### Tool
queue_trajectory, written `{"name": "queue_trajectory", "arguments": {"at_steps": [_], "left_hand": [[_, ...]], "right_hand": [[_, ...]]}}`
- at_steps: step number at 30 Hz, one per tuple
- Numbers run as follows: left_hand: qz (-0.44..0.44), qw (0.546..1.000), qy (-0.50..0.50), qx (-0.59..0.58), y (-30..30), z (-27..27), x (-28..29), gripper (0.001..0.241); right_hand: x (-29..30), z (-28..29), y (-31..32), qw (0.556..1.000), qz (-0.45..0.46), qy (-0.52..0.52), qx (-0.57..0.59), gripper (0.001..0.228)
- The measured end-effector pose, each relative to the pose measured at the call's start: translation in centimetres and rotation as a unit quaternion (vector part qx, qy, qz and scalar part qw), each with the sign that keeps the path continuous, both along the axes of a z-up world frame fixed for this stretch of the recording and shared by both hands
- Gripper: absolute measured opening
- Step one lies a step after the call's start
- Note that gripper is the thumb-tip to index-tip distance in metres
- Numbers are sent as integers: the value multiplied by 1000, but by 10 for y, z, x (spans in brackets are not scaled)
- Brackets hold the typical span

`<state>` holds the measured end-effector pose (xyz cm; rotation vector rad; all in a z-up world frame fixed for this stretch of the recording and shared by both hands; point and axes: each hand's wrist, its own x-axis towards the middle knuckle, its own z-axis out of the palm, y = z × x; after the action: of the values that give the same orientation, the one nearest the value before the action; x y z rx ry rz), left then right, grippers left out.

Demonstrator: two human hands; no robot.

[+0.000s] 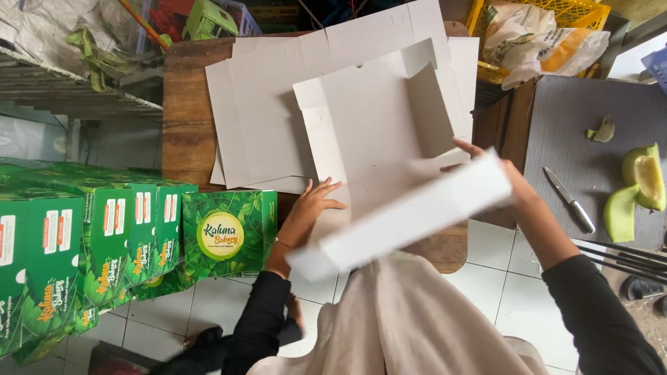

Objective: Folding and assembling green cardboard bakery boxes on a wooden table.

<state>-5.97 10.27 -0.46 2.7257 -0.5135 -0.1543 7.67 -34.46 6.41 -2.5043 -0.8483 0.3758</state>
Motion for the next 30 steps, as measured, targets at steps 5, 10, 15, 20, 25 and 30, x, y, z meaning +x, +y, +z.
{"name": "queue_trajectory", "arguments": {"at_steps": [5,10,15,20,25,30], "left_hand": [[157,937,215,-226,6,-1,12,40],[273,869,291,-292,8,-41,23,63],[315,876,237,-278,-1,-32,53,77],[349,894,172,-221,0,-72,74,100],[395,850,287,-197,-3,-52,90,107],[351,844,342,-219,17,-29,124,107]], "right_hand": [[21,-30,2,982,-96,151,-58,44],[29,-51,18,937,-184,273,-118,57],[34,-90,14,930,-222,281,-76,66],[41,-88,17,911,-275,306,-6,75],[49,-96,19,883,-308,350,53,81],[49,-88,23,890,-308,332,56,75]]}}
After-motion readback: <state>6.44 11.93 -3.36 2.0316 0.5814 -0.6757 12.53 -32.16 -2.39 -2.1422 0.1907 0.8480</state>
